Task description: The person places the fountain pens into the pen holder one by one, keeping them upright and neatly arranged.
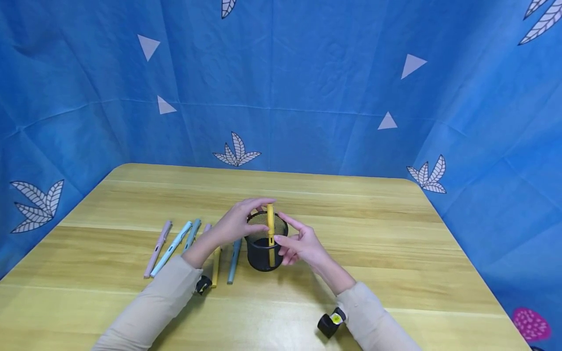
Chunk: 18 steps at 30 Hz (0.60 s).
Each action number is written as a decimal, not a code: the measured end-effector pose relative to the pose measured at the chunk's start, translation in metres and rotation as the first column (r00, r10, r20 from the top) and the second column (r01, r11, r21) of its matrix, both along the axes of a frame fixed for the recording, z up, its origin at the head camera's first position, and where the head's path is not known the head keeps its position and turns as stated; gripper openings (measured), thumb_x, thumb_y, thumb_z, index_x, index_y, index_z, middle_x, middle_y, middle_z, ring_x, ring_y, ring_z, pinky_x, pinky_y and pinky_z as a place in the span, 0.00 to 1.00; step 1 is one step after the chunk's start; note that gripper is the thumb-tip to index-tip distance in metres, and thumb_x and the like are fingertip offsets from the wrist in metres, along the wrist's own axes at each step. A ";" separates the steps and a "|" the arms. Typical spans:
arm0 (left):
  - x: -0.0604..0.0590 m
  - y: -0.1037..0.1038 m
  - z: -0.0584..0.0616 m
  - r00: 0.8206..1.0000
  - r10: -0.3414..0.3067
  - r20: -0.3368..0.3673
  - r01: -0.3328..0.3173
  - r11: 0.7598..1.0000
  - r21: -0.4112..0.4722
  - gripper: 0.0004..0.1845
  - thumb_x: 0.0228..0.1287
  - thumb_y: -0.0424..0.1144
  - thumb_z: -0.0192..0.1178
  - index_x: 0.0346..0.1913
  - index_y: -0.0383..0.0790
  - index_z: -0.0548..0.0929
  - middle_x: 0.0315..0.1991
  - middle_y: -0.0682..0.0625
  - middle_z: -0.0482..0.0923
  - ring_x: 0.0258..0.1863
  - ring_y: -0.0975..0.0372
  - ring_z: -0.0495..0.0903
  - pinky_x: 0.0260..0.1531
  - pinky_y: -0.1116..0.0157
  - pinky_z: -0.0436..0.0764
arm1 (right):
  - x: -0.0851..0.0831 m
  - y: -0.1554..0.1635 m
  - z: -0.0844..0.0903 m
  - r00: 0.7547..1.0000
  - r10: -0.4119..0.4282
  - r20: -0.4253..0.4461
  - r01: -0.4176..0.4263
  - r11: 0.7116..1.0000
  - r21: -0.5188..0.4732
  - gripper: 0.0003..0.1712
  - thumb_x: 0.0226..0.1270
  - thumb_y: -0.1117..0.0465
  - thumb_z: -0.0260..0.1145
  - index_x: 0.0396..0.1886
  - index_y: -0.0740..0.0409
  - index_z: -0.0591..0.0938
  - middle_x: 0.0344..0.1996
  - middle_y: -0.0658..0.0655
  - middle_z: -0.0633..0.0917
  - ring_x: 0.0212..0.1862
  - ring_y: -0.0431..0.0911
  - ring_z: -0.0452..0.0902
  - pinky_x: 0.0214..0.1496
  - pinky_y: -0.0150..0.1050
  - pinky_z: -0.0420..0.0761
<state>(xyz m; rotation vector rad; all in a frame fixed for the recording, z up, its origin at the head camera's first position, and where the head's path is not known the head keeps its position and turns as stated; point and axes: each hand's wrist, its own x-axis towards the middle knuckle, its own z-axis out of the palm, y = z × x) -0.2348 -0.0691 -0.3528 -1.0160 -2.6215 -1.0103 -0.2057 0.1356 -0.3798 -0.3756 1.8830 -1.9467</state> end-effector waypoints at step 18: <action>0.000 -0.007 0.000 0.999 0.044 -0.020 -0.044 0.998 0.044 0.27 0.55 0.39 0.63 0.58 0.41 0.70 0.50 0.49 0.75 0.39 0.63 0.73 0.32 0.68 0.74 | -0.001 -0.001 0.006 1.000 -0.015 0.018 0.014 0.998 0.054 0.38 0.59 0.62 0.63 0.68 0.50 0.58 0.15 0.55 0.80 0.13 0.42 0.75 0.16 0.32 0.75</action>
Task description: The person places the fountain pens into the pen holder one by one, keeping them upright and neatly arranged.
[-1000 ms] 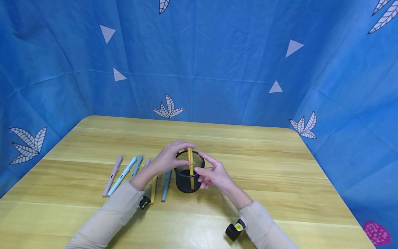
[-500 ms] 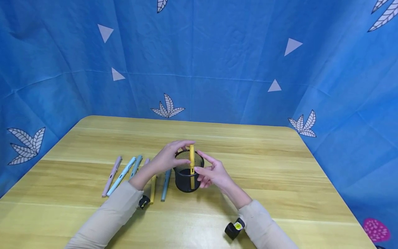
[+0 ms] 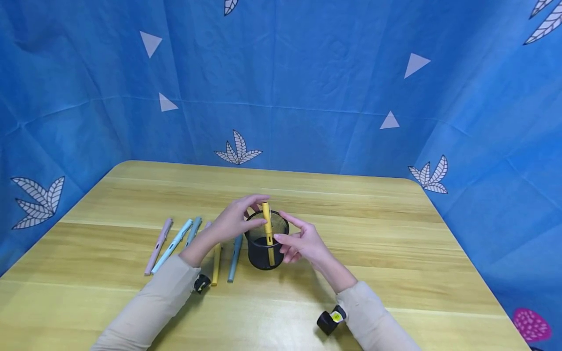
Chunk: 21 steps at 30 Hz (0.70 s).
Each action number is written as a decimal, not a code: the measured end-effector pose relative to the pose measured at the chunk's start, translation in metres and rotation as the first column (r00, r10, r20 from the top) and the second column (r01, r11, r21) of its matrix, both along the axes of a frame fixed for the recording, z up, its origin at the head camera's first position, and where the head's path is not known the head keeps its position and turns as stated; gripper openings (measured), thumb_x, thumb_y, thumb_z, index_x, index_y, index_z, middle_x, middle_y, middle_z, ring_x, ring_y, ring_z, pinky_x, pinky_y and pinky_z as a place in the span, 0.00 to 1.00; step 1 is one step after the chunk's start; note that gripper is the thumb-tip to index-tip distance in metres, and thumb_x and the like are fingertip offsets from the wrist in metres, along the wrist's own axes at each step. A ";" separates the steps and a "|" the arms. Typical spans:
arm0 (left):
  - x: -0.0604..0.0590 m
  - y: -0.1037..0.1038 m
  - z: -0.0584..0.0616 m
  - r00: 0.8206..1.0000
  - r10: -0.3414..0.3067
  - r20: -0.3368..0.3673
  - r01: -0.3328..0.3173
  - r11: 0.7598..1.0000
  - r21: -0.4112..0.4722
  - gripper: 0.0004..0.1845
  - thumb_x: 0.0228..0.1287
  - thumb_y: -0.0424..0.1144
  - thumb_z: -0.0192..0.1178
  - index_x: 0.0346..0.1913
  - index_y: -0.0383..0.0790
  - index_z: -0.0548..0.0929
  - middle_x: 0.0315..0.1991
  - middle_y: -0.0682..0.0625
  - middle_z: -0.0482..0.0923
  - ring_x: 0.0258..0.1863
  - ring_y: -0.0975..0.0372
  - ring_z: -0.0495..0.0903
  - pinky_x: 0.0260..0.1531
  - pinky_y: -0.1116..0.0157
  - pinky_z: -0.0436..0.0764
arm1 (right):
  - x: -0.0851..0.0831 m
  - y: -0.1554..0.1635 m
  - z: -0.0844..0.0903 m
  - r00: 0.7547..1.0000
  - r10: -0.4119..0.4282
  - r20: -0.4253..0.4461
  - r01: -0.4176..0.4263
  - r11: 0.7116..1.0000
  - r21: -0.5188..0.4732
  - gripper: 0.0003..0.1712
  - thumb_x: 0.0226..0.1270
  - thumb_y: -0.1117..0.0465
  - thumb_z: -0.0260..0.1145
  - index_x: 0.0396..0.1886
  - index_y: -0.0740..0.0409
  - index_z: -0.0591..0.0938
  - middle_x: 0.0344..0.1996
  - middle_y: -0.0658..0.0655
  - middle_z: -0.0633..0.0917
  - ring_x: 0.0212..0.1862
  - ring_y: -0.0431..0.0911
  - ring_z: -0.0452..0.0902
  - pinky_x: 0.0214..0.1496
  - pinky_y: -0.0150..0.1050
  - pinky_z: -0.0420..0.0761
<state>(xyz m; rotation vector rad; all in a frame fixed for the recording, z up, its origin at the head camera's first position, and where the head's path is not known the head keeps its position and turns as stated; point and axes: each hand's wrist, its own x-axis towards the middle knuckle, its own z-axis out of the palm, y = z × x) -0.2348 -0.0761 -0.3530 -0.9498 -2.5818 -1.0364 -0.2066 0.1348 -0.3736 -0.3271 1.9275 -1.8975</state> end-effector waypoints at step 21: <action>0.001 -0.017 0.004 0.998 0.039 0.048 -0.043 0.995 0.092 0.24 0.57 0.39 0.61 0.57 0.39 0.71 0.45 0.47 0.76 0.39 0.59 0.74 0.35 0.59 0.77 | 0.000 0.001 -0.001 1.000 -0.003 0.006 0.003 1.000 -0.018 0.38 0.59 0.63 0.63 0.68 0.50 0.58 0.15 0.56 0.80 0.14 0.42 0.75 0.17 0.33 0.75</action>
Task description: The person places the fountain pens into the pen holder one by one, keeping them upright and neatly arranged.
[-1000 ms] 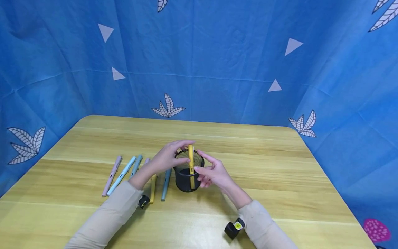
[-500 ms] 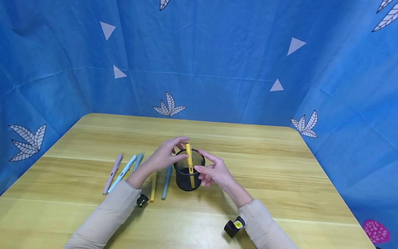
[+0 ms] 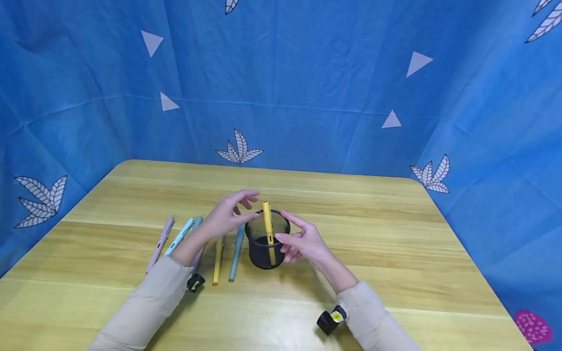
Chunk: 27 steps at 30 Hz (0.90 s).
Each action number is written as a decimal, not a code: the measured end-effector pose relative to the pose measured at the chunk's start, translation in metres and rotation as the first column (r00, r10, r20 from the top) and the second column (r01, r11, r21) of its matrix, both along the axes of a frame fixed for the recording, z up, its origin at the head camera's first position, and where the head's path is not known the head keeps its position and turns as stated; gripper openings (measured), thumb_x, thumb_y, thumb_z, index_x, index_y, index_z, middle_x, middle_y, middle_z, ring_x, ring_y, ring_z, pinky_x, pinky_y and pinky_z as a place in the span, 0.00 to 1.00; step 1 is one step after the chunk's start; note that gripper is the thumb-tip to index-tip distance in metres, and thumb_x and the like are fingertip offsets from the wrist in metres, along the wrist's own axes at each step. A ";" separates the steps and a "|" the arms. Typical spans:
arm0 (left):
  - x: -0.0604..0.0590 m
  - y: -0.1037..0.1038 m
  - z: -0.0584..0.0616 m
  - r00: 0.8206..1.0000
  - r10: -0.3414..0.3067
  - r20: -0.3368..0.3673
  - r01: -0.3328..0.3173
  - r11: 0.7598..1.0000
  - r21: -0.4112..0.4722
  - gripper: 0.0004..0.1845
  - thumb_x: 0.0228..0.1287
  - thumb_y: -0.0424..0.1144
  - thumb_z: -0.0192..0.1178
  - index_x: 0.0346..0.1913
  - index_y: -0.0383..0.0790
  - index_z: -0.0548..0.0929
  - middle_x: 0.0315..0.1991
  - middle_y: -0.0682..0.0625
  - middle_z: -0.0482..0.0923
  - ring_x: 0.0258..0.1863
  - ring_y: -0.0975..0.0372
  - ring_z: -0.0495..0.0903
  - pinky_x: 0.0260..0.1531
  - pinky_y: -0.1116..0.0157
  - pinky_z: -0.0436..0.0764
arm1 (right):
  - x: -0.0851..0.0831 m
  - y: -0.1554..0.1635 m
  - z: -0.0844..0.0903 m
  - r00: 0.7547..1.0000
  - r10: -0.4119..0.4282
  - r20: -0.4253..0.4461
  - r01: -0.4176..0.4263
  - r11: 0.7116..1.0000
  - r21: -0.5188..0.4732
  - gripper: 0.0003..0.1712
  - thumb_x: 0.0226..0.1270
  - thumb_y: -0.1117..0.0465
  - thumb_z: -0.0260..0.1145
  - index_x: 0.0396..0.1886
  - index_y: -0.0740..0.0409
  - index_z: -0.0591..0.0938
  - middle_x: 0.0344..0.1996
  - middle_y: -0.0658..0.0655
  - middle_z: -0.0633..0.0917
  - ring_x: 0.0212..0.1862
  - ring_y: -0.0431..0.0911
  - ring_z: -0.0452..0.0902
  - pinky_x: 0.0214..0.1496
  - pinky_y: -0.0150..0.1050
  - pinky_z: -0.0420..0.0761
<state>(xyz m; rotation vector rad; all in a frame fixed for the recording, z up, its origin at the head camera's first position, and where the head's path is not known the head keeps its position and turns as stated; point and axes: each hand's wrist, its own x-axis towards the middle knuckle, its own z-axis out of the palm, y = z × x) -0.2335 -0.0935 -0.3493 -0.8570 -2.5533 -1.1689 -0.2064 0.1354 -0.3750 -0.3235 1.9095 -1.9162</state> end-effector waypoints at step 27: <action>0.005 -0.031 -0.003 0.998 0.032 0.057 -0.034 0.999 0.039 0.17 0.59 0.38 0.59 0.51 0.37 0.76 0.41 0.49 0.79 0.36 0.61 0.75 0.30 0.66 0.75 | -0.001 -0.001 -0.001 1.000 0.008 -0.011 -0.008 1.000 -0.008 0.40 0.58 0.61 0.64 0.68 0.51 0.56 0.16 0.56 0.81 0.14 0.43 0.75 0.17 0.33 0.76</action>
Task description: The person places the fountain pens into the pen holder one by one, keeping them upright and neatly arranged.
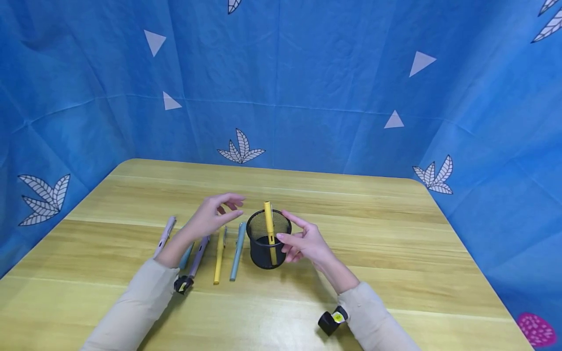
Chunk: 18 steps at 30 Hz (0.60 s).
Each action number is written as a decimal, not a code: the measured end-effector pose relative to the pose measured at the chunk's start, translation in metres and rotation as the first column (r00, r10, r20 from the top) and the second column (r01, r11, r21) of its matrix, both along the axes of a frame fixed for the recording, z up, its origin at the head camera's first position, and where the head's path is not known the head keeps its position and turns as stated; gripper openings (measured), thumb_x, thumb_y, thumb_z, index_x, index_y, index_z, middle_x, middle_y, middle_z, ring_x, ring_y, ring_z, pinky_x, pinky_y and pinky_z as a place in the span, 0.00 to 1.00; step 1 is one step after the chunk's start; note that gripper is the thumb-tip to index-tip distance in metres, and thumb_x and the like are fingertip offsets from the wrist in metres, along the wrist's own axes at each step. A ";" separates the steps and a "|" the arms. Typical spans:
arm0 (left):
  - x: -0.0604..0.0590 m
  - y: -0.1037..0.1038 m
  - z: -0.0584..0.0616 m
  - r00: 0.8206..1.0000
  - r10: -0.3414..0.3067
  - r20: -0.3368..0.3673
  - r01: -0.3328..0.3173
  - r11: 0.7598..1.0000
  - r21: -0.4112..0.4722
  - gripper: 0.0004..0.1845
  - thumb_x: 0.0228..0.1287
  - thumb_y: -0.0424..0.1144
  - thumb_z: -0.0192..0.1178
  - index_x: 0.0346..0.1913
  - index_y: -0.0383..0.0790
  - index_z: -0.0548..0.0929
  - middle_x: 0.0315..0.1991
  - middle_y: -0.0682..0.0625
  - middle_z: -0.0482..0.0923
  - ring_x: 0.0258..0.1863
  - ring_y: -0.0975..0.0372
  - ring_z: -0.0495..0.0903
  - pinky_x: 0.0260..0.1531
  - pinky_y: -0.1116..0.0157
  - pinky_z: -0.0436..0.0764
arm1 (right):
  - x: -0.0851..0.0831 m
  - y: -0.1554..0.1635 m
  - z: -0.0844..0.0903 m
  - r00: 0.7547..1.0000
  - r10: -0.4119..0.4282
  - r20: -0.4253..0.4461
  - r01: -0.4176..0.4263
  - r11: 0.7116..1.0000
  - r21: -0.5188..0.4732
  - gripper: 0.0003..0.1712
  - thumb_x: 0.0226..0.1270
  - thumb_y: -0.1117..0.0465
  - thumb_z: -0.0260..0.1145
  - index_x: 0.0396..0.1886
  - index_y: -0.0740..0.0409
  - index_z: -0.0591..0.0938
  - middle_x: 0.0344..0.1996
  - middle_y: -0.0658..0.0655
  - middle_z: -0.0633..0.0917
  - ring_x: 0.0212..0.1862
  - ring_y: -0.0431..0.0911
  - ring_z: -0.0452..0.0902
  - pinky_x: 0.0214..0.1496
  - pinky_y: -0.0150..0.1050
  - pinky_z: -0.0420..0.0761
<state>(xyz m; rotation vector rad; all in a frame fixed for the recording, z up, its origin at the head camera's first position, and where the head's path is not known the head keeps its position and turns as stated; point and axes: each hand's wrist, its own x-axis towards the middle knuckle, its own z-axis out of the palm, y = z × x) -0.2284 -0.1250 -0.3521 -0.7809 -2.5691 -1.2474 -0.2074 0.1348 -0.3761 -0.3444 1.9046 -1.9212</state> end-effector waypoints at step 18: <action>0.005 -0.030 0.000 0.996 0.069 0.054 -0.071 0.997 0.021 0.14 0.60 0.38 0.58 0.48 0.37 0.78 0.37 0.50 0.79 0.34 0.61 0.74 0.30 0.64 0.75 | 0.001 -0.001 0.002 1.000 -0.004 0.016 0.004 1.000 0.000 0.40 0.58 0.62 0.64 0.69 0.49 0.56 0.15 0.54 0.80 0.14 0.42 0.75 0.17 0.32 0.75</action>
